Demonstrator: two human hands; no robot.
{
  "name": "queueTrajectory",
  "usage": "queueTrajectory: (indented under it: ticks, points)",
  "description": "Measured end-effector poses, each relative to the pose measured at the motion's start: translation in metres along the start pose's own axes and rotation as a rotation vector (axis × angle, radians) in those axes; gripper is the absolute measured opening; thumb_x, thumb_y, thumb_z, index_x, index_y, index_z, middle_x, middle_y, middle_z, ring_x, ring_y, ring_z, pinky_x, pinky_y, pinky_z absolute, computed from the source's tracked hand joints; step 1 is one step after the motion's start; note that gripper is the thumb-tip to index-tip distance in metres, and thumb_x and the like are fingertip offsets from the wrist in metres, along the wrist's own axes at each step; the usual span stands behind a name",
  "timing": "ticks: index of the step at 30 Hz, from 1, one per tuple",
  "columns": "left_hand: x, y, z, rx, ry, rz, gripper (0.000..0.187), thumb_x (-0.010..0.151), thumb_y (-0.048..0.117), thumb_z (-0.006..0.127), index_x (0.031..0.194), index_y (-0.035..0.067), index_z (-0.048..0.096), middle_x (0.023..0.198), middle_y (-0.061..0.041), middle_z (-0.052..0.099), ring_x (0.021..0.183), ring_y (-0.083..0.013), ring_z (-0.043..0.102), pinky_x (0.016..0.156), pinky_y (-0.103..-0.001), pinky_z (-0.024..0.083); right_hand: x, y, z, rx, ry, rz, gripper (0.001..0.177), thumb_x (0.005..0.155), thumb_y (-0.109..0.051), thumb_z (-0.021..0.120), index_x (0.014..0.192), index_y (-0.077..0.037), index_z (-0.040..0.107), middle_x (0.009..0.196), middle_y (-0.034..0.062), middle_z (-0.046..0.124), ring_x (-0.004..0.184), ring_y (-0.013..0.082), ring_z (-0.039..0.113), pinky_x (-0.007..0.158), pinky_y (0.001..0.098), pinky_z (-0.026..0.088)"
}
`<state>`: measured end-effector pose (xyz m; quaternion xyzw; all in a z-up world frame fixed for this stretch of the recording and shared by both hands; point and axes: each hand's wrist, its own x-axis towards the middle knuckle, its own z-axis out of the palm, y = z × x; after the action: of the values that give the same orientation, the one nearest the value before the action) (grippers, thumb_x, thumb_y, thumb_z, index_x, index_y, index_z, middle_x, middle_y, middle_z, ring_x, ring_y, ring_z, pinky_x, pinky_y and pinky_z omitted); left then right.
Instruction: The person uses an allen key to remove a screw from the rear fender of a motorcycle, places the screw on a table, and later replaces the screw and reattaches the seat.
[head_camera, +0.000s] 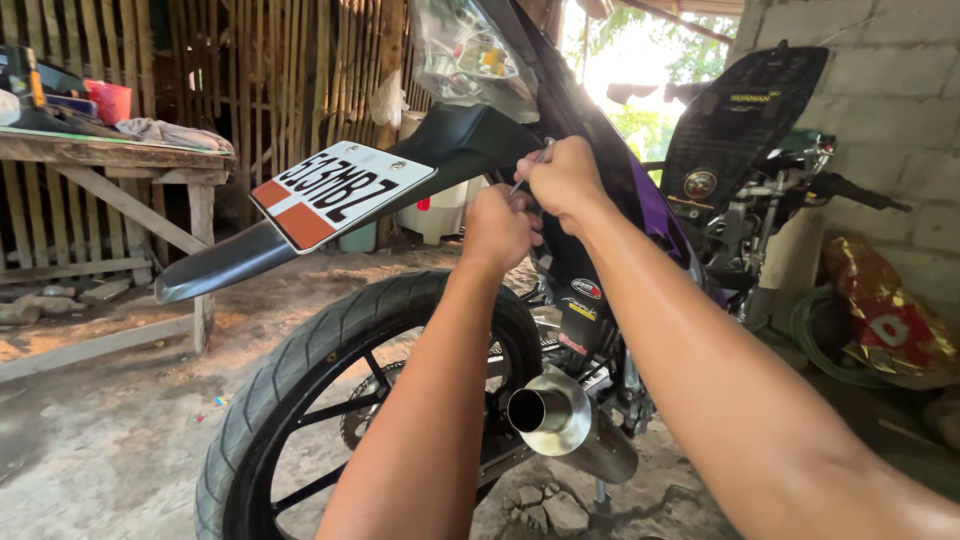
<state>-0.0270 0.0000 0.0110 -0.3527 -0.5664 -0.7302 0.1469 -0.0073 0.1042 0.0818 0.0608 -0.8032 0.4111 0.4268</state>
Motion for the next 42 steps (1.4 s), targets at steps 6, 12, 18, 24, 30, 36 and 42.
queueTrajectory:
  ticks: [6,12,18,24,30,36,42]
  points:
    - [-0.003,0.004,0.004,-0.015,0.034,-0.018,0.018,0.093,-0.002,0.047,0.088,-0.002,0.065,0.072,-0.012,0.073,0.058,-0.0201,0.074,0.057,-0.034,0.061,-0.007,-0.01,0.001,-0.069,0.04,-0.024,0.023,0.089,-0.001,0.071,0.07,0.01,0.063,0.084,0.0113,0.07,0.072,0.0176,0.067,0.057,0.0355,0.052]
    - [-0.011,0.008,-0.001,0.131,0.112,0.059,0.011,0.09,0.0,0.055,0.086,-0.005,0.065,0.07,-0.016,0.072,0.061,-0.0252,0.076,0.06,-0.039,0.06,-0.013,-0.007,0.001,0.016,0.023,0.068,0.014,0.09,-0.003,0.069,0.079,0.004,0.068,0.079,0.0138,0.069,0.067,0.02,0.066,0.058,0.0365,0.051]
    - [-0.008,-0.015,0.01,0.361,0.407,0.433,0.01,0.084,-0.001,0.061,0.089,-0.001,0.07,0.081,-0.024,0.071,0.081,-0.0433,0.071,0.073,-0.049,0.055,0.002,0.018,0.002,0.135,0.0,-0.131,0.017,0.089,-0.004,0.07,0.075,0.006,0.072,0.082,0.0055,0.073,0.072,0.0125,0.068,0.063,0.0303,0.053]
    - [-0.007,-0.017,0.008,0.395,0.411,0.601,0.021,0.08,-0.001,0.059,0.099,-0.002,0.069,0.084,-0.021,0.074,0.079,-0.0398,0.073,0.072,-0.048,0.057,-0.003,0.02,0.002,0.261,-0.015,-0.087,0.021,0.095,-0.006,0.069,0.076,0.003,0.071,0.075,0.0069,0.071,0.063,0.0115,0.061,0.057,0.0281,0.048]
    - [-0.024,-0.003,-0.006,0.008,0.116,0.128,0.02,0.101,0.008,0.049,0.096,-0.003,0.064,0.073,-0.011,0.072,0.057,-0.0164,0.072,0.055,-0.034,0.059,-0.023,-0.004,0.006,0.314,-0.075,0.013,0.019,0.096,-0.007,0.072,0.078,0.001,0.073,0.072,0.0055,0.07,0.057,0.0081,0.056,0.051,0.0254,0.044]
    - [-0.03,0.001,0.001,0.135,0.182,-0.053,0.024,0.101,0.017,0.053,0.096,-0.002,0.066,0.073,-0.017,0.073,0.062,-0.0226,0.073,0.063,-0.037,0.056,-0.034,-0.001,0.02,0.443,-0.025,0.071,0.011,0.097,-0.007,0.073,0.09,0.001,0.07,0.078,0.0048,0.072,0.065,0.0078,0.065,0.055,0.0233,0.051]
    - [-0.041,0.02,0.004,0.298,0.21,-0.269,0.023,0.096,0.018,0.058,0.095,-0.004,0.063,0.083,-0.023,0.071,0.074,-0.0302,0.07,0.073,-0.039,0.055,-0.052,-0.002,0.017,0.427,-0.093,0.052,0.014,0.103,-0.01,0.07,0.1,0.004,0.068,0.091,0.0035,0.072,0.082,0.0068,0.065,0.075,0.0238,0.053]
